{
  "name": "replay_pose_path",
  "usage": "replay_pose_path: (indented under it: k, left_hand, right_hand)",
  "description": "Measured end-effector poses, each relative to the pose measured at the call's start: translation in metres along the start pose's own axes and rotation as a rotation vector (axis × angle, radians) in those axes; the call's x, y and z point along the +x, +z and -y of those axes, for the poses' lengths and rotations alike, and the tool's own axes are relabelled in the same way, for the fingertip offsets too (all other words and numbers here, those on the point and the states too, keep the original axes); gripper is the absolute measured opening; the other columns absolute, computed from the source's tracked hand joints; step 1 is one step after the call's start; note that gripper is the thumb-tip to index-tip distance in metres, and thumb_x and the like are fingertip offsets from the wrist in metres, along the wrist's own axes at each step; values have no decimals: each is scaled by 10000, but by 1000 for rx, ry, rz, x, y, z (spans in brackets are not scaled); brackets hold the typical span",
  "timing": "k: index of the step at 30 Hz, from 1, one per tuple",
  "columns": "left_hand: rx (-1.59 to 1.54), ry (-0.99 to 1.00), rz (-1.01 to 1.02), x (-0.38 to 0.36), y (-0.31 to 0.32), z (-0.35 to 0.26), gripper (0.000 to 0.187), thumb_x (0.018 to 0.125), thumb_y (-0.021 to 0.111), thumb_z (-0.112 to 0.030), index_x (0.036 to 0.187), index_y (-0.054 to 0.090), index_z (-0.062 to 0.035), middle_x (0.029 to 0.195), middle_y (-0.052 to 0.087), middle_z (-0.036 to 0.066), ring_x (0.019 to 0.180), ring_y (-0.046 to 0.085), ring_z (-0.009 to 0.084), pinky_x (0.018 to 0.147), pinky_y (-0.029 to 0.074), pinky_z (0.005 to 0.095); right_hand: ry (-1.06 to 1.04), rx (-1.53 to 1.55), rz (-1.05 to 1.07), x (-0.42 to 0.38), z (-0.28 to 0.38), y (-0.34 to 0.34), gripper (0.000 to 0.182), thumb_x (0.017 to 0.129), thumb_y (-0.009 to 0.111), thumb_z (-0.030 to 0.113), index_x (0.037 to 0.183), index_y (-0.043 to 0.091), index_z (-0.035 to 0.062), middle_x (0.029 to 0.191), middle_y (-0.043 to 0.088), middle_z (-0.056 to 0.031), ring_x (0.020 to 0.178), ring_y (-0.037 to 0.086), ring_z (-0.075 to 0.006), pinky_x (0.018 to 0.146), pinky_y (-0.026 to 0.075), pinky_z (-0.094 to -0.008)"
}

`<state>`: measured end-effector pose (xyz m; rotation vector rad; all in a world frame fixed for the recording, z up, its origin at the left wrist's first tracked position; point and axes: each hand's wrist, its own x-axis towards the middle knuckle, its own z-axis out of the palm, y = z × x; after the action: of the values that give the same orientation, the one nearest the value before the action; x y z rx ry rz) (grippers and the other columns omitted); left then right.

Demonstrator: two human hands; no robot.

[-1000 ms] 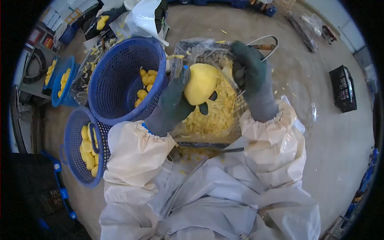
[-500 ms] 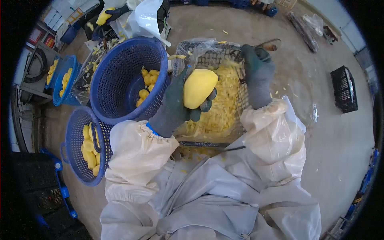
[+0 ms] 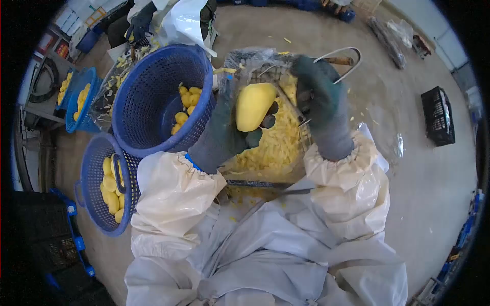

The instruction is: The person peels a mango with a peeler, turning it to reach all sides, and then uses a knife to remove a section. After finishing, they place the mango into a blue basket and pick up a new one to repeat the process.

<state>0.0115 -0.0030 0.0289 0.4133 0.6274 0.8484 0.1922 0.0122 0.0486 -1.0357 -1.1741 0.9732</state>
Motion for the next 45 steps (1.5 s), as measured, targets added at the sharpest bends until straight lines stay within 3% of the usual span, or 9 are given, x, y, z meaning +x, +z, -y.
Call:
replay_pose_path:
  k: [6,13,23,27,30,33,37,40,45]
  left_hand:
    - [-79,-134,168,5,-11,2,677,900,435,-616,1147,530,7,786,604,82,508,566,135,349,421,204]
    - [-188,-204,242,4,-16,1,715,890,433,-638,1109,526,37,754,579,85,459,541,142,334,399,217]
    - [202,44,12,0,-11,10,594,886,524,-547,1124,530,-3,812,600,96,495,563,154,353,408,225]
    - [529,248,34,-10,-1,-2,476,827,664,-359,1150,519,-40,904,601,63,685,595,132,531,484,234]
    - [585,370,29,-6,-1,3,533,741,766,-212,1179,510,-50,980,597,42,898,580,129,750,507,284]
    - [785,404,-42,3,-11,6,612,685,818,-216,1186,517,-35,1021,604,65,927,590,146,779,504,279]
    - [912,458,-24,-6,-3,-5,650,641,807,-147,1205,521,1,1074,601,96,991,579,194,885,467,321]
    - [1071,667,-72,-14,-5,-26,687,614,851,-210,1186,534,-1,1070,606,98,997,580,199,881,466,326]
    - [1123,946,-364,-87,-31,-77,678,596,874,-283,1141,568,-22,1061,612,103,963,589,193,857,475,330]
  right_hand:
    - [3,6,-364,30,-30,-1,197,833,646,226,804,638,31,637,523,1,506,451,-95,515,370,-245]
    - [153,-102,46,-2,4,6,158,877,597,169,836,610,17,621,528,-2,555,504,-101,502,385,-252]
    - [177,-12,-132,6,-4,0,227,845,636,246,768,611,34,610,538,-14,535,498,-89,491,366,-228]
    - [-103,-106,-133,32,-46,-34,166,848,634,197,827,614,34,596,521,-3,517,482,-96,479,359,-248]
    - [311,136,131,7,14,-14,120,836,646,134,864,625,20,612,534,5,613,543,-118,566,418,-275]
    - [70,-62,-321,28,-32,-9,130,820,683,132,762,642,24,562,518,-7,507,469,-101,482,376,-277]
    - [-687,-841,57,33,-35,-42,246,764,604,17,1007,639,24,784,612,-95,708,592,-233,609,447,-334]
    - [-236,-534,91,38,-58,-37,387,761,560,-13,1129,632,79,798,590,-104,722,572,-249,612,444,-336]
    - [-468,-661,191,41,-62,-34,133,887,578,133,906,658,29,764,567,-14,632,483,-84,547,374,-248]
